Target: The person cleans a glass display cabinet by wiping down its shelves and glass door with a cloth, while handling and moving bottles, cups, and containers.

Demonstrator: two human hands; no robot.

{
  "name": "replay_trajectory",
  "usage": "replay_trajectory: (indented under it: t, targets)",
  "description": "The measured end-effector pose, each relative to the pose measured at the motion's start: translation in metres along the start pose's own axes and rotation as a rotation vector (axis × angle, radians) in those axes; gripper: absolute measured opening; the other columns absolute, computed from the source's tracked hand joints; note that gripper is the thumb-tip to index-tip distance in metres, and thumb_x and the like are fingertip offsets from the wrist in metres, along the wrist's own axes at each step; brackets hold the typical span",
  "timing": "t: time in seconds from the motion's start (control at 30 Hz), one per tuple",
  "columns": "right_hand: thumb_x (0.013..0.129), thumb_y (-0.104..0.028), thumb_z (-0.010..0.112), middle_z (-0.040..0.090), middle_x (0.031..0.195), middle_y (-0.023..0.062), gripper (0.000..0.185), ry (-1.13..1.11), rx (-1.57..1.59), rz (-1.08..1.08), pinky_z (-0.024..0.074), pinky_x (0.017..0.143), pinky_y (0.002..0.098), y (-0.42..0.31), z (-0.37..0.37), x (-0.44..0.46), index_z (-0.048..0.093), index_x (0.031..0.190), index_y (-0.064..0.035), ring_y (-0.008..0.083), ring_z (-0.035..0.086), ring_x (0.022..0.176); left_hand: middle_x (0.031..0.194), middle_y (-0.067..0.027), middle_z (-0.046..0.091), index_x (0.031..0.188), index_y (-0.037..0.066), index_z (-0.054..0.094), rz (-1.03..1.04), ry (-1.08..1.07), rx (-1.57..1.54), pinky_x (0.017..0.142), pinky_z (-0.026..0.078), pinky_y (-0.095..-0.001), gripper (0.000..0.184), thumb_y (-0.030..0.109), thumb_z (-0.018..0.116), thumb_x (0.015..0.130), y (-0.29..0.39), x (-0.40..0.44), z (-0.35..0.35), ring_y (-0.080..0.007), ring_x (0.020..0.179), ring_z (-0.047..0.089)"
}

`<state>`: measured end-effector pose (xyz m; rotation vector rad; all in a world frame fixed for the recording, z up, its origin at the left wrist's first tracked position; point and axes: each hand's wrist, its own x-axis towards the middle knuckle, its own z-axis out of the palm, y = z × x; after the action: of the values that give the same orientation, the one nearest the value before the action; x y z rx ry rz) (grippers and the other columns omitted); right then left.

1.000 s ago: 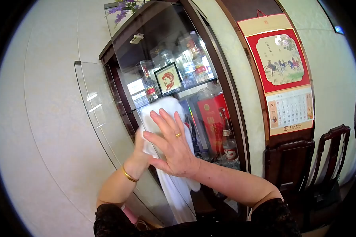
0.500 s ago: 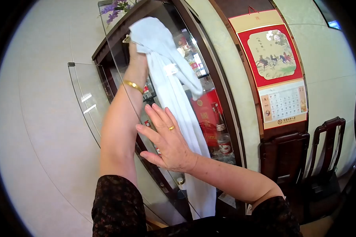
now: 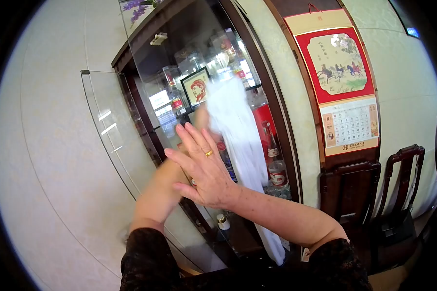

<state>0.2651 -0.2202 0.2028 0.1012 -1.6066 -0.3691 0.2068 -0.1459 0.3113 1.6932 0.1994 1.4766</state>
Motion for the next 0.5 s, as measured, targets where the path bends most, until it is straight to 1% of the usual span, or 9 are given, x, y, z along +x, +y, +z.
replay_trajectory:
  t: [0.1,0.2,0.3,0.37,0.5]
  targets:
    - [0.084,-0.038,0.051,0.025,0.138,0.0259,0.054,0.017,0.019,-0.013,0.0154,0.103,0.0546,0.000,-0.004,0.000,0.037,0.127,-0.0082,0.0422,0.024,0.127,0.120,-0.0137,0.051,0.118,0.002,0.048,0.107,-0.032,-0.020,0.093,0.041,-0.0391,0.037,0.025,0.042,0.090,0.028,0.041,0.004,-0.0263,0.108,0.051]
    - [0.085,-0.039,0.051,0.025,0.137,0.0262,0.054,0.009,0.027,-0.005,0.0154,0.102,0.0549,-0.001,-0.010,0.001,0.038,0.127,-0.0078,0.0423,0.024,0.127,0.121,-0.0136,0.050,0.119,0.002,0.047,0.045,0.011,-0.004,0.094,0.041,-0.0391,0.037,0.024,0.042,0.090,0.009,0.025,0.005,-0.0259,0.109,0.050]
    - [0.085,-0.039,0.051,0.026,0.137,0.0254,0.053,0.011,0.039,-0.002,0.0150,0.102,0.0551,0.000,-0.012,0.000,0.039,0.126,-0.0075,0.0420,0.024,0.127,0.122,-0.0134,0.050,0.119,0.002,0.046,-0.094,0.071,0.025,0.095,0.040,-0.0390,0.037,0.024,0.042,0.091,-0.033,-0.033,-0.002,-0.0256,0.110,0.050]
    - [0.085,-0.039,0.051,0.026,0.138,0.0248,0.053,0.015,0.050,-0.007,0.0147,0.102,0.0553,0.001,-0.011,-0.001,0.039,0.126,-0.0074,0.0418,0.024,0.128,0.122,-0.0133,0.049,0.120,0.002,0.046,-0.207,0.092,0.042,0.095,0.040,-0.0390,0.037,0.024,0.042,0.091,-0.064,-0.086,-0.006,-0.0254,0.110,0.049]
    - [0.085,-0.042,0.049,0.028,0.138,0.0222,0.053,0.026,0.072,-0.004,0.0130,0.102,0.0560,0.003,-0.008,-0.003,0.041,0.125,-0.0080,0.0404,0.022,0.129,0.123,-0.0131,0.048,0.120,0.002,0.045,-0.420,0.073,0.065,0.096,0.039,-0.0389,0.036,0.023,0.041,0.091,-0.113,-0.188,-0.006,-0.0250,0.111,0.048]
